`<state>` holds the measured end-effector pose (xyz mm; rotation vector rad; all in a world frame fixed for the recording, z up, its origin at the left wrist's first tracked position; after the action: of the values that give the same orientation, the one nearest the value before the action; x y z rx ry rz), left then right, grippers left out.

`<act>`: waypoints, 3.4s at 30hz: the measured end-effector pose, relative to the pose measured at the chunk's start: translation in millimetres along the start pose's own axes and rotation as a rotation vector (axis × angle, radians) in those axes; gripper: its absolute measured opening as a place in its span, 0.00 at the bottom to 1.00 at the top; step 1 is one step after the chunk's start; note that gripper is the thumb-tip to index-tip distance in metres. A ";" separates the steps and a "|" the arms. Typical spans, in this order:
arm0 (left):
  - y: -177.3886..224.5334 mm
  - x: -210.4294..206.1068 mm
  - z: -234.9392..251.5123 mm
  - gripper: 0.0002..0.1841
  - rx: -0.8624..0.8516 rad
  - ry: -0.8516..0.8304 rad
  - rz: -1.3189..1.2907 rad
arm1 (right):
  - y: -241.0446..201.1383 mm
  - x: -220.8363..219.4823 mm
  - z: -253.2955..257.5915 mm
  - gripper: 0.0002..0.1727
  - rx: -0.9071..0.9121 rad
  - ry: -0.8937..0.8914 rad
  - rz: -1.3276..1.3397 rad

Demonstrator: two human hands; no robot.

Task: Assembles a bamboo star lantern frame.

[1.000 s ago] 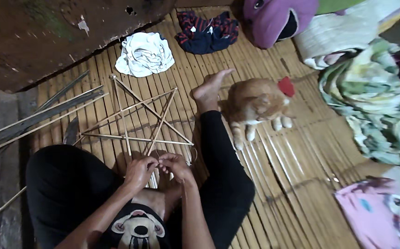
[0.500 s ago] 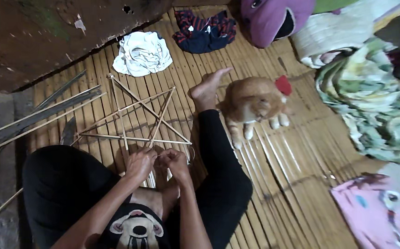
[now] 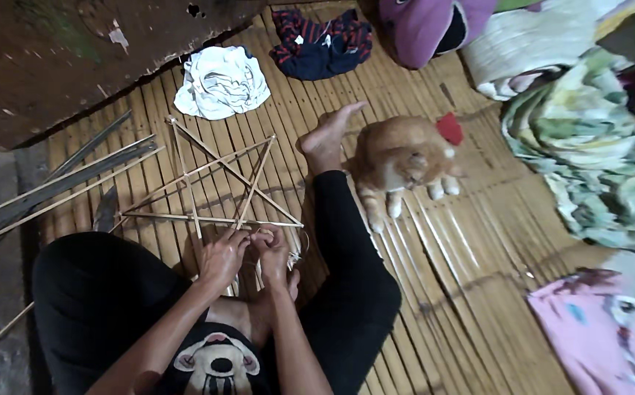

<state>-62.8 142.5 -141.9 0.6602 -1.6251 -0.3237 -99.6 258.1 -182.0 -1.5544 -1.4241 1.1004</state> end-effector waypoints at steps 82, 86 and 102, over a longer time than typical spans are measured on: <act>-35.9 6.2 127.7 0.12 0.168 -0.661 0.252 | 34.3 -28.8 31.1 0.06 -0.297 0.088 -0.373; -38.7 4.0 130.1 0.11 0.161 -0.667 0.245 | 35.7 -30.8 31.7 0.06 -0.310 0.119 -0.309; -36.4 2.1 134.8 0.11 0.104 -0.744 0.253 | 31.9 -35.8 33.8 0.06 -0.392 0.172 -0.245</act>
<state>-185.5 90.6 -183.8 0.4165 -2.4229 -0.3183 -120.4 218.3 -219.8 -1.6366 -1.7261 0.5502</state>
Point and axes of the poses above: each hand's wrist, its own z-axis towards the middle knuckle, its own x-axis out of the back of the hand, y = z × x, the point moved 4 cm from there along z, towards the middle knuckle, and after that the axes turned 1 degree about z, right-handed, at the moved point
